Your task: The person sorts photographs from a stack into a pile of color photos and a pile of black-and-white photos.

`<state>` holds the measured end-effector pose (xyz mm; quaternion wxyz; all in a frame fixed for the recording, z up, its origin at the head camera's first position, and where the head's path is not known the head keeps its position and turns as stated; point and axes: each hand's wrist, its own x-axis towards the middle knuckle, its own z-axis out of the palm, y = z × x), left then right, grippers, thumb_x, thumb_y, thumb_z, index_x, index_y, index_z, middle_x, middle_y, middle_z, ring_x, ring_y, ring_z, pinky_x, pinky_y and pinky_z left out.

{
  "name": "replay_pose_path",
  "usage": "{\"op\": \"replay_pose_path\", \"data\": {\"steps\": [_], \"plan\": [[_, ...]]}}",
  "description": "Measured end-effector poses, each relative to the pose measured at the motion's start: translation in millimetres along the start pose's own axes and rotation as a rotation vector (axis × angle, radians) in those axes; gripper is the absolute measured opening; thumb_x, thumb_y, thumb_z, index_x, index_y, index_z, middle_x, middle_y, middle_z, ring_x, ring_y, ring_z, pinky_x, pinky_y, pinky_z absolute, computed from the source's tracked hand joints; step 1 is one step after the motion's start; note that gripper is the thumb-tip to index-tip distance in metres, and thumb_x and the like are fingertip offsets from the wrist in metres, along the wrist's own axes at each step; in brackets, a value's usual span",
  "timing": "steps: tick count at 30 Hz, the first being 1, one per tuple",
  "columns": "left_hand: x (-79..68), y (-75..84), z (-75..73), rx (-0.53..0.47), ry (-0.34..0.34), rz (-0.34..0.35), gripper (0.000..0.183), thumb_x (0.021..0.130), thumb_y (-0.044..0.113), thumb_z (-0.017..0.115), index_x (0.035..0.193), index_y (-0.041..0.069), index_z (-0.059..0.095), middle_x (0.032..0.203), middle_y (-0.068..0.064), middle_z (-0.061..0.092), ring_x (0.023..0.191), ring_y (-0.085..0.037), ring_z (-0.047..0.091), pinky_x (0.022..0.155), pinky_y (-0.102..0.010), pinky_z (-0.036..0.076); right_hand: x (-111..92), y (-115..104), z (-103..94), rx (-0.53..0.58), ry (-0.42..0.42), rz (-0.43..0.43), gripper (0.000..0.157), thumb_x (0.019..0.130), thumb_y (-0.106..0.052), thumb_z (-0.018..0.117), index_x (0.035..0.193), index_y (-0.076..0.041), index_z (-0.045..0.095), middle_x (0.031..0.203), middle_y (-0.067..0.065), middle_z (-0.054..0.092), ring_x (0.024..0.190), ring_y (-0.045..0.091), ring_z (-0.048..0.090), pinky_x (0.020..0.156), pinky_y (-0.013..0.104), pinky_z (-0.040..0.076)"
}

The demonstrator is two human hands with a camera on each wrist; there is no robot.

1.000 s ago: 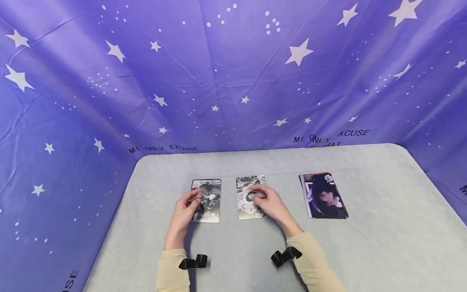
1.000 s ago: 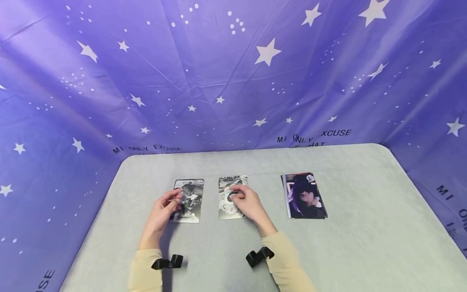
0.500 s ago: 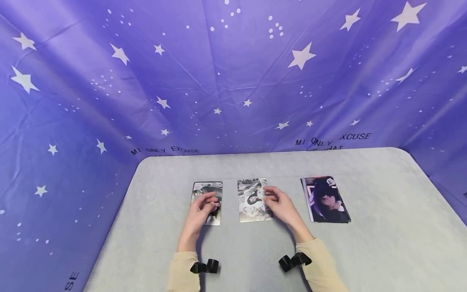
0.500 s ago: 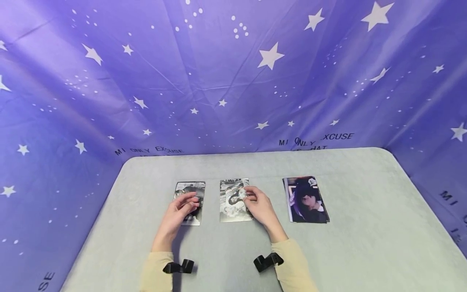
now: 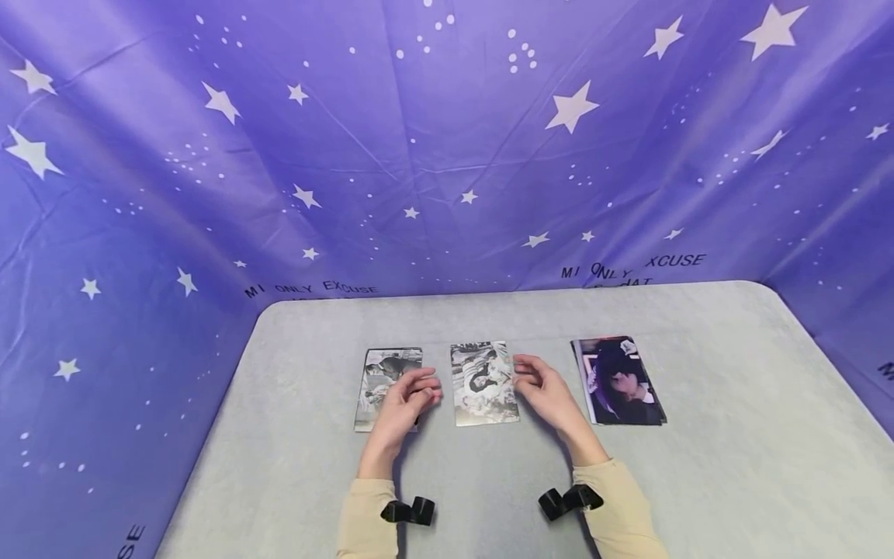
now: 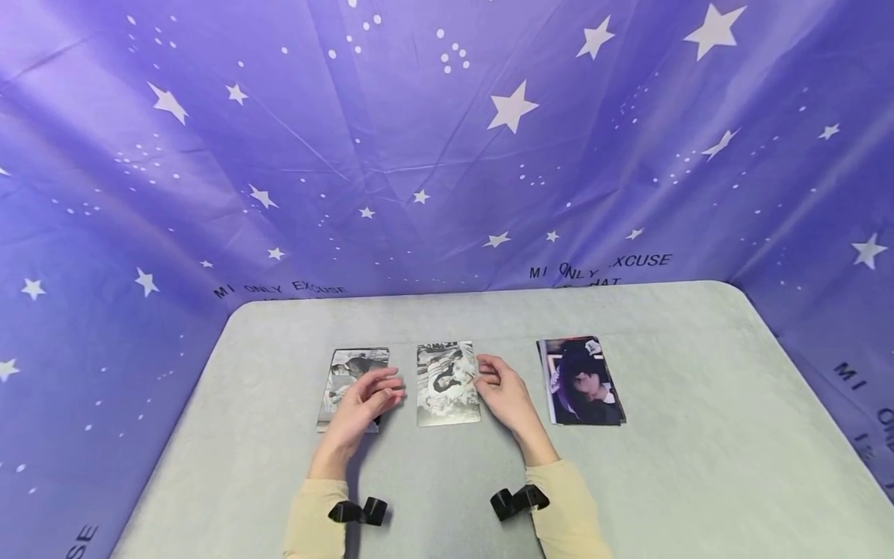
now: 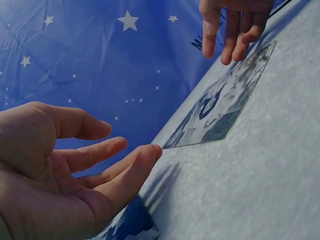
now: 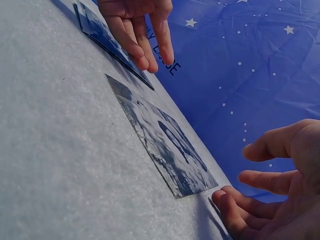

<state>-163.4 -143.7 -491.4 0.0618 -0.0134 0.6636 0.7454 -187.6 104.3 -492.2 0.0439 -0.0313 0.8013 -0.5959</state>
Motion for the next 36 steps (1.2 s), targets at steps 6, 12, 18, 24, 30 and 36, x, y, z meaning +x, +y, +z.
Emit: {"op": "replay_pose_path", "data": {"steps": [6, 12, 18, 24, 30, 36], "plan": [[2.7, -3.7, 7.8, -0.003, -0.018, -0.023, 0.041, 0.09, -0.012, 0.046, 0.131, -0.017, 0.042, 0.122, -0.038, 0.05, 0.105, -0.034, 0.06, 0.092, -0.035, 0.049, -2, 1, 1.8, 0.034, -0.013, 0.018, 0.046, 0.088, 0.005, 0.057, 0.133, 0.01, 0.048, 0.121, 0.028, 0.058, 0.109, 0.037, 0.058, 0.094, 0.03, 0.044], [2.4, -7.5, 13.2, -0.003, -0.025, -0.013, 0.043, 0.091, -0.01, 0.047, 0.133, -0.017, 0.039, 0.124, -0.039, 0.049, 0.11, -0.037, 0.057, 0.094, -0.037, 0.048, -6, -1, 5.7, 0.141, -0.026, 0.023, 0.05, 0.089, 0.006, 0.055, 0.137, 0.011, 0.043, 0.125, 0.032, 0.054, 0.113, 0.04, 0.055, 0.089, 0.019, 0.043], [2.5, -9.5, 14.1, -0.077, -0.002, -0.039, 0.048, 0.09, -0.009, 0.047, 0.136, -0.015, 0.035, 0.126, -0.038, 0.047, 0.112, -0.036, 0.056, 0.097, -0.041, 0.046, -9, -2, 8.2, 0.228, -0.007, 0.05, 0.052, 0.089, 0.008, 0.052, 0.14, 0.01, 0.04, 0.125, 0.033, 0.054, 0.115, 0.038, 0.053, 0.088, 0.015, 0.042], [2.2, -10.7, 15.9, -0.079, 0.013, -0.065, 0.048, 0.09, -0.008, 0.047, 0.137, -0.013, 0.036, 0.127, -0.036, 0.048, 0.113, -0.034, 0.055, 0.096, -0.042, 0.046, -11, 2, 9.8, 0.257, -0.004, 0.057, 0.054, 0.088, 0.011, 0.049, 0.141, 0.01, 0.038, 0.126, 0.034, 0.052, 0.116, 0.039, 0.052, 0.086, 0.014, 0.042], [1.2, -10.4, 17.3, -0.077, 0.021, -0.077, 0.046, 0.091, -0.007, 0.046, 0.136, -0.011, 0.038, 0.127, -0.034, 0.05, 0.107, -0.027, 0.057, 0.09, -0.04, 0.05, -13, 1, 10.9, 0.317, -0.008, 0.046, 0.057, 0.086, 0.014, 0.053, 0.14, 0.011, 0.037, 0.126, 0.032, 0.052, 0.113, 0.04, 0.053, 0.084, 0.017, 0.046], [-0.9, -9.8, 17.1, -0.094, 0.03, -0.058, 0.047, 0.09, -0.008, 0.049, 0.135, -0.011, 0.04, 0.122, -0.032, 0.055, 0.095, -0.017, 0.06, 0.083, -0.032, 0.052, -15, 1, 11.7, 0.347, -0.011, 0.046, 0.06, 0.082, 0.016, 0.055, 0.14, 0.009, 0.04, 0.128, 0.029, 0.052, 0.11, 0.038, 0.054, 0.084, 0.02, 0.047]]}}
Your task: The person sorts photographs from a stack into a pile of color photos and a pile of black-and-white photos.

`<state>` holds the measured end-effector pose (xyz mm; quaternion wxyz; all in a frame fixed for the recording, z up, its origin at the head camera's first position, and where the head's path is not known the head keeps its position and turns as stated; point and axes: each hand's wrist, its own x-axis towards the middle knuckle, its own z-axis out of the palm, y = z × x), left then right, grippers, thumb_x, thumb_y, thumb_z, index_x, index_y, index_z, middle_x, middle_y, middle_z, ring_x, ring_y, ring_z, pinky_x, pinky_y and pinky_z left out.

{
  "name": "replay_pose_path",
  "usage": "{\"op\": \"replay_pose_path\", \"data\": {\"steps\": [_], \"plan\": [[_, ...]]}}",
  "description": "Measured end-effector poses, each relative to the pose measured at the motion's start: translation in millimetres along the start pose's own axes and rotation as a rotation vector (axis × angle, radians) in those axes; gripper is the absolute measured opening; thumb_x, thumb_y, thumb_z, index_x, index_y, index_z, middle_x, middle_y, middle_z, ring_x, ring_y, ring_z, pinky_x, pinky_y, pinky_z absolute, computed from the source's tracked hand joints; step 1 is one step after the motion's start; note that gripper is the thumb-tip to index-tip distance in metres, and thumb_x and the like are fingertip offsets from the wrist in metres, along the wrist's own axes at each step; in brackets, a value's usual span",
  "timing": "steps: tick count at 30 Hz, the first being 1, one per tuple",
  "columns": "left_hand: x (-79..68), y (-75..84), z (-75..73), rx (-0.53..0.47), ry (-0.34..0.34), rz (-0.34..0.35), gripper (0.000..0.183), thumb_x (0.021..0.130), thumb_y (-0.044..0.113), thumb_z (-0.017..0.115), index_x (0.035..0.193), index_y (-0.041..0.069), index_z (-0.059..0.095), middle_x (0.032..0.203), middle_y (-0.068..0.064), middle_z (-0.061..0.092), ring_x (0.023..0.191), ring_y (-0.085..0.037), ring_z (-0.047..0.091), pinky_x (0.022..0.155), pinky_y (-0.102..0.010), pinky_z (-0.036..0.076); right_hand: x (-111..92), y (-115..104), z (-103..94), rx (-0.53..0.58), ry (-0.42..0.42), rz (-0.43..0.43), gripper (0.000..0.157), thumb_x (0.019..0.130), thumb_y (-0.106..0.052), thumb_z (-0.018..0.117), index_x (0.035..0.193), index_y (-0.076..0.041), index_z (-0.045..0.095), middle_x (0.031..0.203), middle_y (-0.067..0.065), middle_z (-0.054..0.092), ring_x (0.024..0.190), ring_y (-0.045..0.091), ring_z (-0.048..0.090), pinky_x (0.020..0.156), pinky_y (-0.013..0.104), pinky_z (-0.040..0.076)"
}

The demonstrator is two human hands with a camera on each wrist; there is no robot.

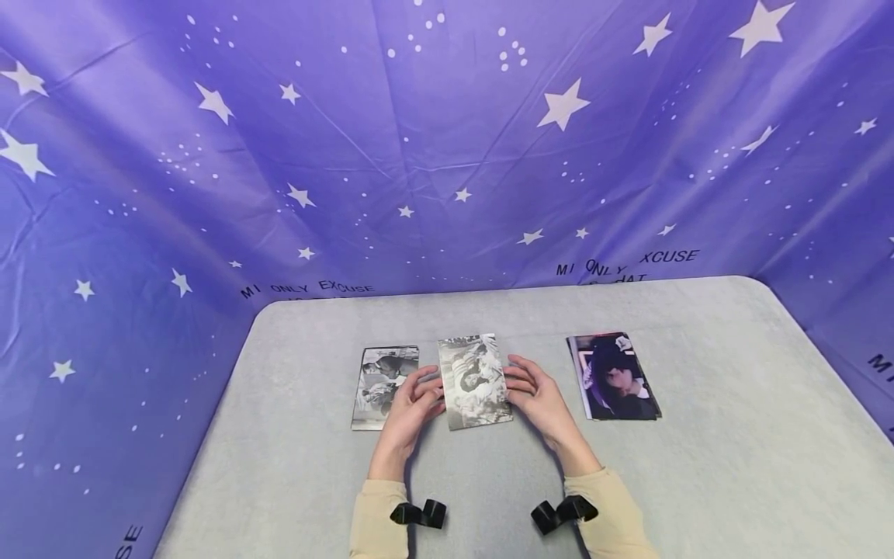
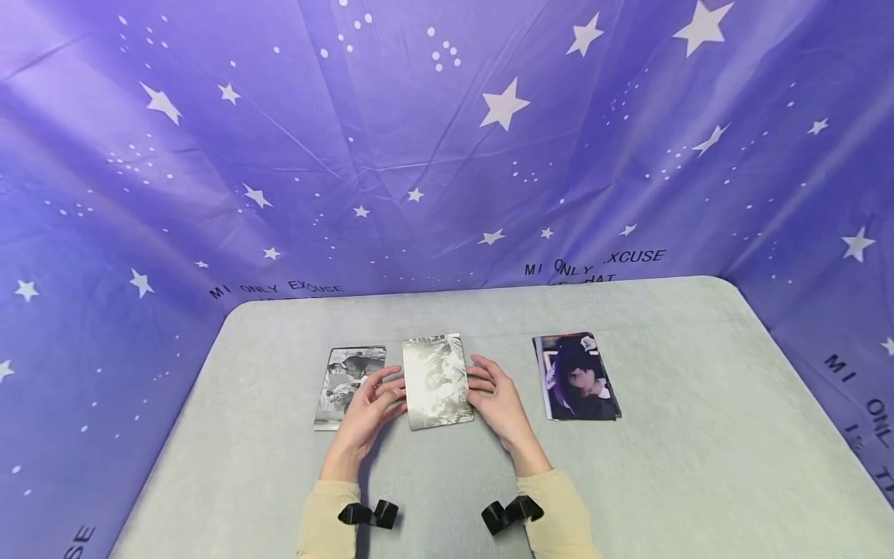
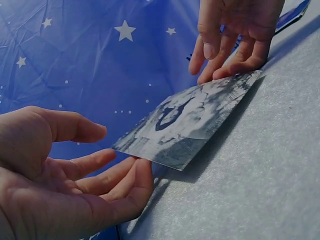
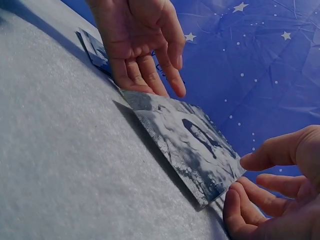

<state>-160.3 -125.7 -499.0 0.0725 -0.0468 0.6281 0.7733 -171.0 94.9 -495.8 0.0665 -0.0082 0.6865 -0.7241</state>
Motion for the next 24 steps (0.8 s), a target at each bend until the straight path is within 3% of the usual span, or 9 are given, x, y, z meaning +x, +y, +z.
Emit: {"op": "replay_pose_path", "data": {"steps": [5, 12, 24], "plan": [[-1.2, -0.4, -1.6, -0.026, 0.006, 0.014, 0.051, 0.086, -0.012, 0.052, 0.136, -0.008, 0.041, 0.114, -0.026, 0.061, 0.088, -0.012, 0.063, 0.077, -0.025, 0.052, -2, 1, 4.7, -0.01, 0.008, -0.033, 0.059, 0.08, 0.018, 0.055, 0.137, 0.008, 0.045, 0.128, 0.028, 0.053, 0.105, 0.035, 0.055, 0.081, 0.021, 0.048], [-5.3, 0.3, -3.6, 0.001, 0.026, 0.041, 0.06, 0.08, -0.017, 0.056, 0.137, -0.006, 0.043, 0.097, -0.008, 0.063, 0.082, -0.009, 0.061, 0.074, -0.021, 0.05, -5, 3, 15.3, 0.023, -0.005, -0.021, 0.058, 0.078, 0.02, 0.056, 0.134, 0.008, 0.048, 0.129, 0.026, 0.05, 0.098, 0.034, 0.058, 0.077, 0.022, 0.05], [-10.9, 2.2, -15.9, 0.037, 0.022, 0.039, 0.059, 0.08, -0.017, 0.054, 0.137, -0.002, 0.045, 0.1, -0.013, 0.063, 0.082, -0.011, 0.06, 0.072, -0.021, 0.049, -1, 6, 25.2, 0.015, -0.106, 0.016, 0.054, 0.08, 0.017, 0.055, 0.133, 0.01, 0.048, 0.106, 0.026, 0.062, 0.081, 0.012, 0.062, 0.077, 0.02, 0.049]]}}
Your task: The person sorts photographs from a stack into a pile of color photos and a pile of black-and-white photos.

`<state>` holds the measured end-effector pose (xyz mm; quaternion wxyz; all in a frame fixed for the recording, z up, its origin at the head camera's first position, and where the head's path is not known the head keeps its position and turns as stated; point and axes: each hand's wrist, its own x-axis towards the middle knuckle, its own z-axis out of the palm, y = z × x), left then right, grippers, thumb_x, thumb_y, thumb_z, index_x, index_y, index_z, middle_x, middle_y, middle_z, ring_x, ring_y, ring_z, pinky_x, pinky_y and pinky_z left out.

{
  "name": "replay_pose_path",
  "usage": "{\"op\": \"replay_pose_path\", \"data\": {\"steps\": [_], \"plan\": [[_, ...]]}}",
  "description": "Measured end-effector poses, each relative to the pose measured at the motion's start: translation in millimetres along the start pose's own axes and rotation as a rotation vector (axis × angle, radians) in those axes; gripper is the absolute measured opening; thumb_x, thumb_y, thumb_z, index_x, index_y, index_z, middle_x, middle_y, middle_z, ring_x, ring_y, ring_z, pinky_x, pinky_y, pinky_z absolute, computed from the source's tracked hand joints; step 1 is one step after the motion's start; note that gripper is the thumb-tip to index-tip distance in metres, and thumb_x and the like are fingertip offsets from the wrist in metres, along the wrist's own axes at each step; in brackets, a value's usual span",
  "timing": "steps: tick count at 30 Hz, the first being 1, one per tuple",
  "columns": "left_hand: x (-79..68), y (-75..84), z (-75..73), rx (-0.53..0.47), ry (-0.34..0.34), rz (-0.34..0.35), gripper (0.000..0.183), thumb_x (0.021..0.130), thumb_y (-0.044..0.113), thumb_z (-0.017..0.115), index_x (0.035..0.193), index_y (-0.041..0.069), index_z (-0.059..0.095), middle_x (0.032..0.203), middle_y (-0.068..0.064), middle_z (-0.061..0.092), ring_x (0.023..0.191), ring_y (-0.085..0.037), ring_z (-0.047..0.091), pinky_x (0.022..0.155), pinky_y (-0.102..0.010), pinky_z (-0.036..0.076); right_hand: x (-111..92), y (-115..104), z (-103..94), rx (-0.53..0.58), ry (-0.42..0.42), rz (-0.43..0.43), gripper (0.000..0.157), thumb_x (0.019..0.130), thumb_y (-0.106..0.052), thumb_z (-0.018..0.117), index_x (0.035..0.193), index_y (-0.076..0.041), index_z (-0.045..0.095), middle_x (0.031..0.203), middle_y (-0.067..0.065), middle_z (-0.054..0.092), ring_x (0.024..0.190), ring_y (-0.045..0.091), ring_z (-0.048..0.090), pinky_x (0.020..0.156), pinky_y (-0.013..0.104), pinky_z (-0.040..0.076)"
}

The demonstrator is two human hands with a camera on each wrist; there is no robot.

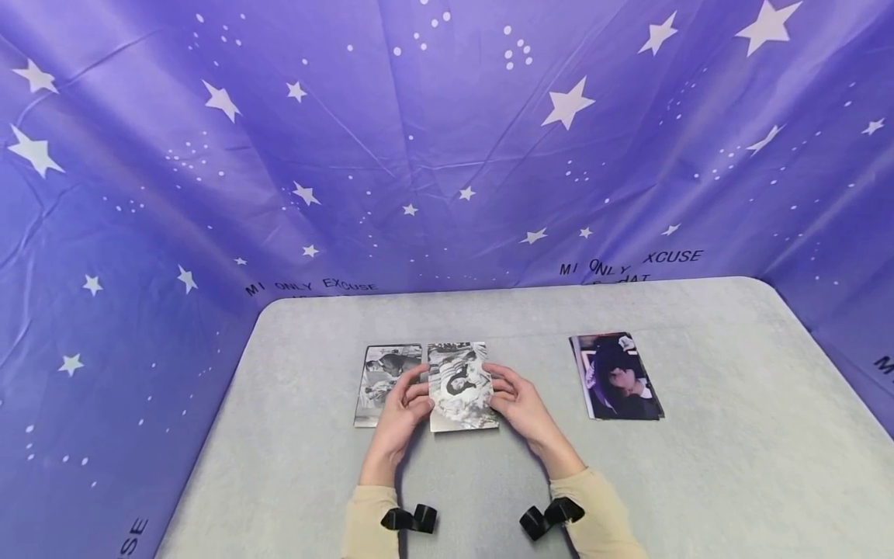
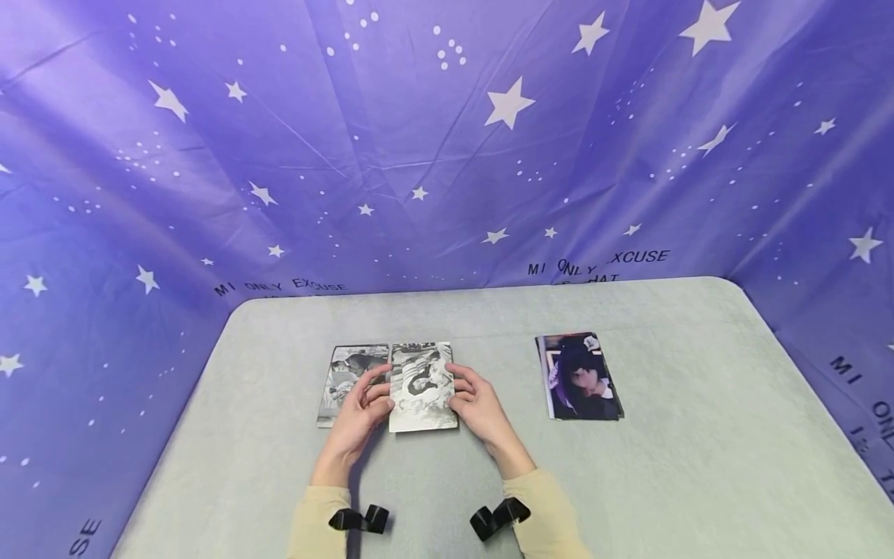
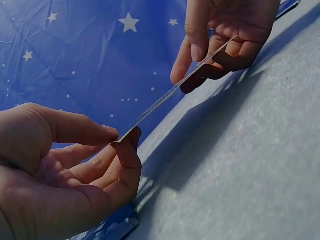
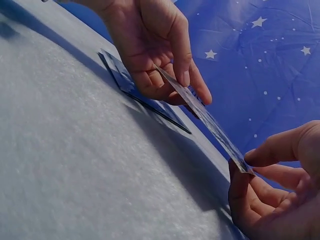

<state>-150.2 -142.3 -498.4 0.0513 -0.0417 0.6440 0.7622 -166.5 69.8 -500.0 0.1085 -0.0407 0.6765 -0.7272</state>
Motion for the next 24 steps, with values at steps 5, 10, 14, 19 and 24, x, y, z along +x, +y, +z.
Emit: {"op": "replay_pose_path", "data": {"steps": [5, 10, 14, 19, 24], "plan": [[-2.1, -0.5, -7.0, 0.023, -0.003, 0.004, 0.057, 0.081, -0.017, 0.053, 0.136, -0.003, 0.046, 0.098, -0.009, 0.062, 0.079, -0.009, 0.059, 0.067, -0.02, 0.047, 3, 1, 5.4, -0.003, -0.026, -0.012, 0.055, 0.08, 0.016, 0.055, 0.134, 0.011, 0.047, 0.101, 0.023, 0.064, 0.078, 0.01, 0.061, 0.075, 0.02, 0.049], [-3.2, -0.6, -15.1, 0.022, -0.005, -0.001, 0.057, 0.08, -0.017, 0.054, 0.134, -0.003, 0.048, 0.099, -0.012, 0.064, 0.079, -0.01, 0.062, 0.068, -0.021, 0.048, 6, 1, 12.2, 0.019, -0.066, -0.005, 0.057, 0.079, 0.016, 0.055, 0.135, 0.011, 0.045, 0.099, 0.019, 0.063, 0.077, 0.009, 0.059, 0.073, 0.019, 0.048], [-3.9, 1.4, -22.1, 0.027, -0.003, 0.004, 0.057, 0.079, -0.017, 0.055, 0.134, -0.003, 0.048, 0.1, -0.014, 0.064, 0.079, -0.011, 0.062, 0.07, -0.022, 0.049, 7, 1, 17.9, 0.03, -0.095, -0.01, 0.056, 0.08, 0.014, 0.055, 0.135, 0.011, 0.044, 0.102, 0.019, 0.063, 0.079, 0.01, 0.06, 0.073, 0.02, 0.048], [-5.9, 4.7, -31.8, 0.039, 0.008, 0.0, 0.057, 0.08, -0.017, 0.055, 0.135, -0.004, 0.047, 0.101, -0.015, 0.064, 0.08, -0.011, 0.062, 0.068, -0.022, 0.049, 10, 2, 25.7, 0.023, -0.123, -0.017, 0.055, 0.082, 0.013, 0.056, 0.136, 0.01, 0.044, 0.106, 0.025, 0.062, 0.083, 0.013, 0.061, 0.072, 0.021, 0.048], [-8.1, 7.3, -41.2, 0.038, 0.015, -0.003, 0.057, 0.08, -0.018, 0.054, 0.135, -0.004, 0.047, 0.101, -0.015, 0.064, 0.08, -0.011, 0.063, 0.068, -0.021, 0.05, 13, 3, 34.8, 0.027, -0.144, -0.019, 0.057, 0.081, 0.013, 0.056, 0.137, 0.01, 0.044, 0.105, 0.023, 0.063, 0.08, 0.012, 0.06, 0.072, 0.021, 0.048]]}}
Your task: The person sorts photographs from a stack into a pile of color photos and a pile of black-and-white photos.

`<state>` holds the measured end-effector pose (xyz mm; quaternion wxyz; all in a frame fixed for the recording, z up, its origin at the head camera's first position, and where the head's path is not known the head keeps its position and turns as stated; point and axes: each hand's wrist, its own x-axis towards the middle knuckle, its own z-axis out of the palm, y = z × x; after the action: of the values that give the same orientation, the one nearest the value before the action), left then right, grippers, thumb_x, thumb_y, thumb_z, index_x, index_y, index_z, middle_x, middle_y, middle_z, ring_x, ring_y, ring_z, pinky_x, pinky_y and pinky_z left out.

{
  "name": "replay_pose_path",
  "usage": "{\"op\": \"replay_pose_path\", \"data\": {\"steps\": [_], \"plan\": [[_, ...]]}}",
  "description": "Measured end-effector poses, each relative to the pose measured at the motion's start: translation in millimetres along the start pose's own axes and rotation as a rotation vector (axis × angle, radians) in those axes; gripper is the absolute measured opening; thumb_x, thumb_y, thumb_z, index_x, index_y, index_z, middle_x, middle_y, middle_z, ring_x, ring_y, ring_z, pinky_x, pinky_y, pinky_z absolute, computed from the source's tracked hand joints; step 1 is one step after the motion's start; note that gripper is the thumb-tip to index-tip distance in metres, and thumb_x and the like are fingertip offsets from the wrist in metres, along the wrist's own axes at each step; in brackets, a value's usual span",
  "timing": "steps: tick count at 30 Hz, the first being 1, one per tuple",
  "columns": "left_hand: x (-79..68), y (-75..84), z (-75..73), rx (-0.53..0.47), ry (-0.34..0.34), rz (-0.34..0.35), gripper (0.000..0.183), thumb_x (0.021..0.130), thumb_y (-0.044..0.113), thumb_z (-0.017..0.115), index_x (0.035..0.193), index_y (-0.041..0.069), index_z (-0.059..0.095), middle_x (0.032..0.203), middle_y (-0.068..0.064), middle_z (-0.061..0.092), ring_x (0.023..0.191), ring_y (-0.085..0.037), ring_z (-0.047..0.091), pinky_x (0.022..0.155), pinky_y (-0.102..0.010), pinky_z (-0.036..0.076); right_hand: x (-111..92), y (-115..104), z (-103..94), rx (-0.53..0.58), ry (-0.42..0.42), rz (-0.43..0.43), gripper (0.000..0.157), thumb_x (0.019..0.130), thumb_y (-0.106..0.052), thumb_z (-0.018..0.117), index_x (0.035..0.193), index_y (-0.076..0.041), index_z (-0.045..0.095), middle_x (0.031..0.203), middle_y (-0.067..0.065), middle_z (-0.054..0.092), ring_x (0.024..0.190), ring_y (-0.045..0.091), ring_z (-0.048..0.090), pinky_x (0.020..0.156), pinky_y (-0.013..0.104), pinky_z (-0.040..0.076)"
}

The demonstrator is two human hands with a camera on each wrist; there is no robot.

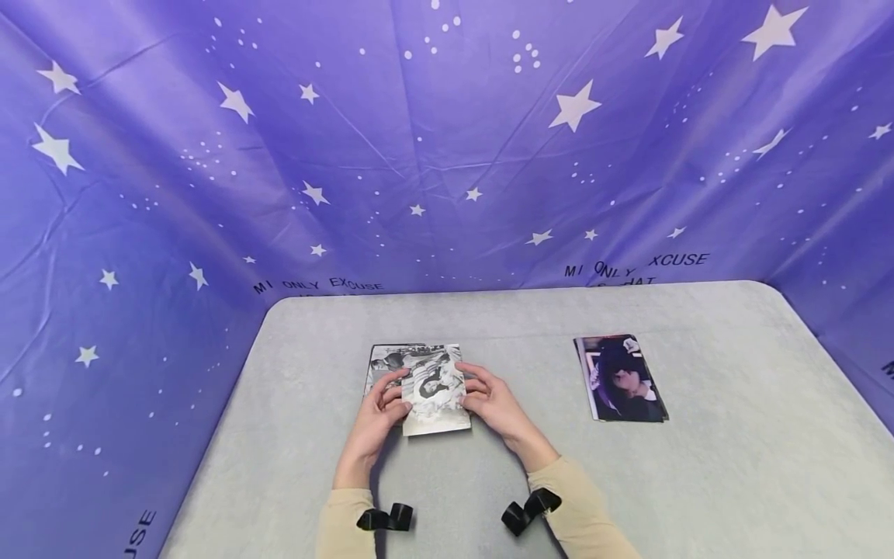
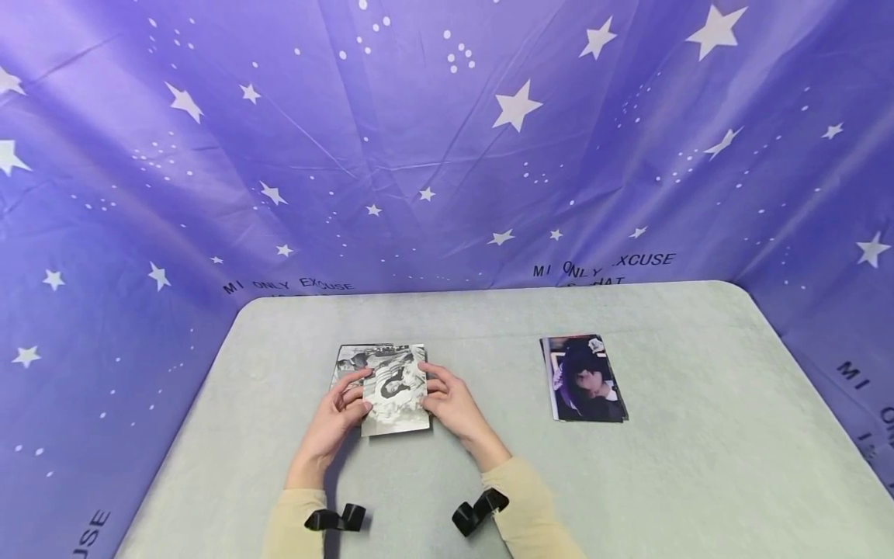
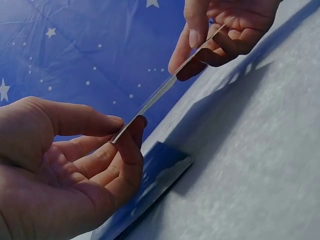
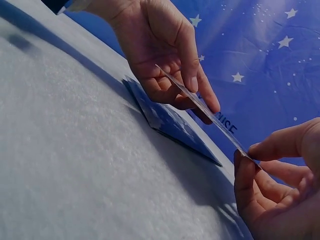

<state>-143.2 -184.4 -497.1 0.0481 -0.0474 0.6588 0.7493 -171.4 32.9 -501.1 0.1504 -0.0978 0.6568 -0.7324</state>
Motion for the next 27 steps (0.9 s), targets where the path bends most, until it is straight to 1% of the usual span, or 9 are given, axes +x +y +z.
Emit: {"op": "replay_pose_path", "data": {"steps": [8, 13, 18, 23, 27], "plan": [[-1.0, 3.9, -13.2, 0.015, 0.032, -0.009, 0.058, 0.078, -0.019, 0.054, 0.134, -0.004, 0.049, 0.097, -0.013, 0.064, 0.077, -0.01, 0.061, 0.067, -0.02, 0.048, 10, -1, 11.0, -0.006, -0.029, 0.006, 0.058, 0.08, 0.012, 0.057, 0.137, 0.009, 0.045, 0.102, 0.018, 0.063, 0.077, 0.009, 0.058, 0.07, 0.02, 0.048], [-2.5, 6.2, -20.3, 0.024, 0.035, -0.014, 0.057, 0.079, -0.019, 0.054, 0.134, -0.004, 0.048, 0.094, -0.01, 0.063, 0.076, -0.009, 0.06, 0.067, -0.02, 0.047, 13, -1, 15.8, -0.02, -0.051, 0.01, 0.059, 0.08, 0.011, 0.059, 0.137, 0.008, 0.045, 0.1, 0.016, 0.062, 0.077, 0.009, 0.057, 0.069, 0.02, 0.047], [-4.6, 7.4, -26.0, 0.035, 0.032, -0.001, 0.057, 0.079, -0.021, 0.053, 0.134, -0.006, 0.047, 0.092, -0.009, 0.062, 0.074, -0.009, 0.059, 0.068, -0.019, 0.047, 15, 0, 20.7, -0.023, -0.076, 0.025, 0.06, 0.08, 0.011, 0.058, 0.138, 0.008, 0.043, 0.095, 0.012, 0.061, 0.076, 0.009, 0.054, 0.068, 0.02, 0.046], [-4.9, 8.0, -29.7, 0.05, 0.029, -0.006, 0.058, 0.079, -0.021, 0.052, 0.135, -0.007, 0.046, 0.091, -0.01, 0.06, 0.075, -0.01, 0.058, 0.07, -0.019, 0.047, 15, 5, 25.8, -0.005, -0.077, 0.031, 0.062, 0.079, 0.012, 0.057, 0.139, 0.009, 0.042, 0.091, 0.01, 0.06, 0.073, 0.009, 0.052, 0.066, 0.019, 0.046], [-4.5, 10.2, -31.8, 0.08, 0.04, -0.015, 0.058, 0.079, -0.021, 0.053, 0.135, -0.006, 0.048, 0.09, -0.01, 0.059, 0.074, -0.011, 0.057, 0.07, -0.019, 0.046, 16, 8, 30.5, 0.007, -0.068, 0.014, 0.062, 0.077, 0.013, 0.056, 0.137, 0.011, 0.042, 0.088, 0.01, 0.06, 0.071, 0.008, 0.052, 0.064, 0.018, 0.046]]}}
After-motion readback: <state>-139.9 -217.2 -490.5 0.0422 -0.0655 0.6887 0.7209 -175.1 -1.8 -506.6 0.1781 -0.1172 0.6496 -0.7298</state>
